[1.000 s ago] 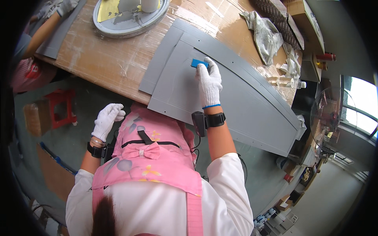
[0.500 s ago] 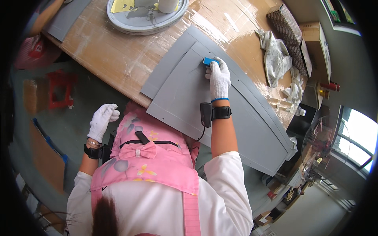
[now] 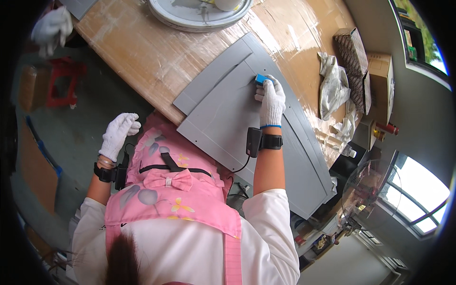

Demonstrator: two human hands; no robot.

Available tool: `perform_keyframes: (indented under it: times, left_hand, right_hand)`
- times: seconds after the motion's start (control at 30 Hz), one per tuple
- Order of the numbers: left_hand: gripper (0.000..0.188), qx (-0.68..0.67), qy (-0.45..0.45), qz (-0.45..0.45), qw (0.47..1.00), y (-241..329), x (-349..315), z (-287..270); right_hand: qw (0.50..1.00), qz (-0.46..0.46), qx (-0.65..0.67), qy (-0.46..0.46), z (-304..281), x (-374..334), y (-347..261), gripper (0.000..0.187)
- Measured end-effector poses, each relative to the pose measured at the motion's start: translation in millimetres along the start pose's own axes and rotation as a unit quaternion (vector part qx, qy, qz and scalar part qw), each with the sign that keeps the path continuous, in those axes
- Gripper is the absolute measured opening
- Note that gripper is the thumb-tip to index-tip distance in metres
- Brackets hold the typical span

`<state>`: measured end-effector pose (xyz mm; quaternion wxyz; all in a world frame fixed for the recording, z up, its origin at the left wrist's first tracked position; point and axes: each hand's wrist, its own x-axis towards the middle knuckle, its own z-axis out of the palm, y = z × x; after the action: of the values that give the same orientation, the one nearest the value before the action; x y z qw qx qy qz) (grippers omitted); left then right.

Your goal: The recorder uses a scraper and sanding block to finish the surface of a grey furniture panel.

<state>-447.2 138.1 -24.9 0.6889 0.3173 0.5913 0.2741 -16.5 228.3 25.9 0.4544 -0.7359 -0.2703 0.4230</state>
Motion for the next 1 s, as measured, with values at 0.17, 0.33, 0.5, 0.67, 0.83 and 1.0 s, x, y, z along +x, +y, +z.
perform_keyframes:
  times: [0.17,0.33,0.5,0.67,0.83,1.0]
  left_hand:
    - [0.029,-0.006,0.001,-0.005,1.000,0,-2,-2]
    - [0.033,-0.005,0.016,0.008,1.000,-3,-2,-3]
    - [0.028,-0.021,0.011,-0.012,1.000,-1,-2,-7]
    - [0.033,0.001,0.014,0.002,1.000,-3,-4,-8]
    - [0.033,0.011,0.013,0.006,1.000,0,-5,-10]
    - [0.033,0.005,0.004,0.005,1.000,-5,-3,-14]
  right_hand:
    - [0.999,-0.009,0.023,-0.046,-9,6,7,0.029]
    - [0.999,-0.009,0.031,-0.023,-2,2,2,0.032]
    - [0.999,-0.009,0.005,-0.051,-6,1,5,0.030]
    - [0.999,-0.034,0.003,-0.016,-4,-1,9,0.031]
    - [0.997,-0.042,-0.061,-0.007,6,-9,5,0.033]
    - [0.997,-0.050,-0.067,0.001,4,-17,7,0.032]
